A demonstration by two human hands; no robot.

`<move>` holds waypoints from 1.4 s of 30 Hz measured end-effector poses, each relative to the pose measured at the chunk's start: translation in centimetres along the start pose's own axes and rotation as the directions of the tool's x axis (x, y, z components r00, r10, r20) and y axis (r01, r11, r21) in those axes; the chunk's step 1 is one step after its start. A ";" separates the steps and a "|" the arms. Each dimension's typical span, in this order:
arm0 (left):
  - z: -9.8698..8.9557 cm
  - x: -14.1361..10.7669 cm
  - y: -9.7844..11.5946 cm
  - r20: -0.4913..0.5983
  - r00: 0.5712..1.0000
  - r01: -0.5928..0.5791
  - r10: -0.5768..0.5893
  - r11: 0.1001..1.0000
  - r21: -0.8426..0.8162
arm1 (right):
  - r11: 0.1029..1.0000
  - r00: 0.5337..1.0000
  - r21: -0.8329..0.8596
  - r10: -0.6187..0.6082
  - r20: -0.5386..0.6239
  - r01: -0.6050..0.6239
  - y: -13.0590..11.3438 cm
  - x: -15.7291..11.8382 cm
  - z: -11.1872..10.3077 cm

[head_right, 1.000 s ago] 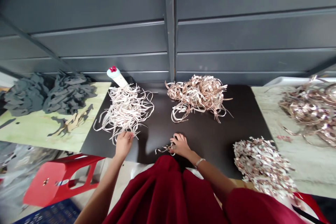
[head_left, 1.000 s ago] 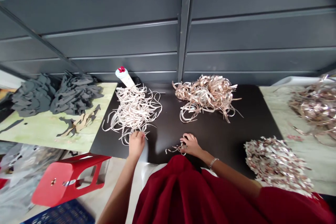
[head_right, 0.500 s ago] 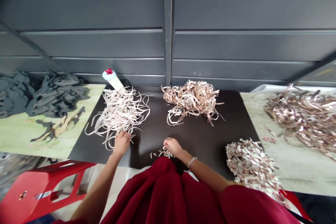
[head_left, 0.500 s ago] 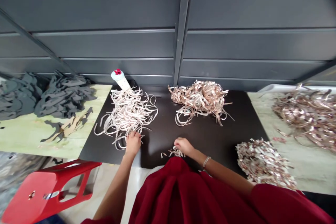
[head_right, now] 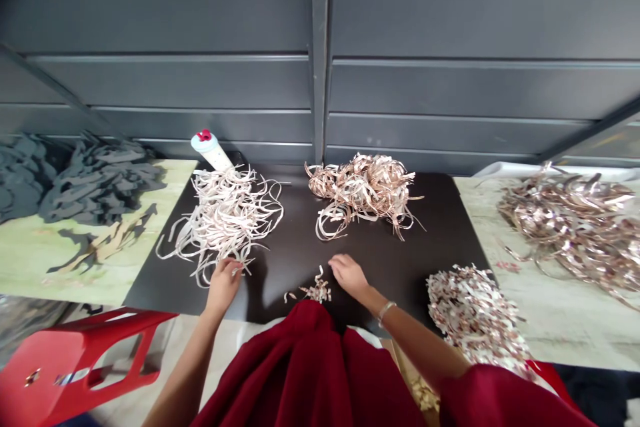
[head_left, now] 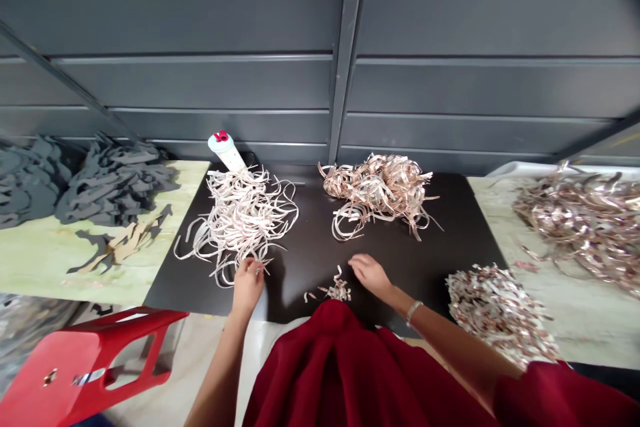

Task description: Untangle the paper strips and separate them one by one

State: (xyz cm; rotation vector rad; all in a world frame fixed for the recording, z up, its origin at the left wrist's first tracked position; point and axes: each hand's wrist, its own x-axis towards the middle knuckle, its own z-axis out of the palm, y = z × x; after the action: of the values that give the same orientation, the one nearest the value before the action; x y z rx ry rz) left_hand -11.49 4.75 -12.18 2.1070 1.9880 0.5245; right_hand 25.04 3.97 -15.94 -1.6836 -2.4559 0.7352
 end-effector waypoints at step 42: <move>-2.8 1.0 15.2 0.168 0.985 0.048 0.040 0.870 -0.490 | 0.415 0.996 0.906 -0.043 -0.073 0.084 -9.4 -2.8 -12.1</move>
State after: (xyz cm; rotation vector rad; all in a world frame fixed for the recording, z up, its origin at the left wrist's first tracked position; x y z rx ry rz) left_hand 1.51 4.31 -3.69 1.7609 1.5527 0.7306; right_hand 22.01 2.96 -0.70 -1.0750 -1.4593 1.6082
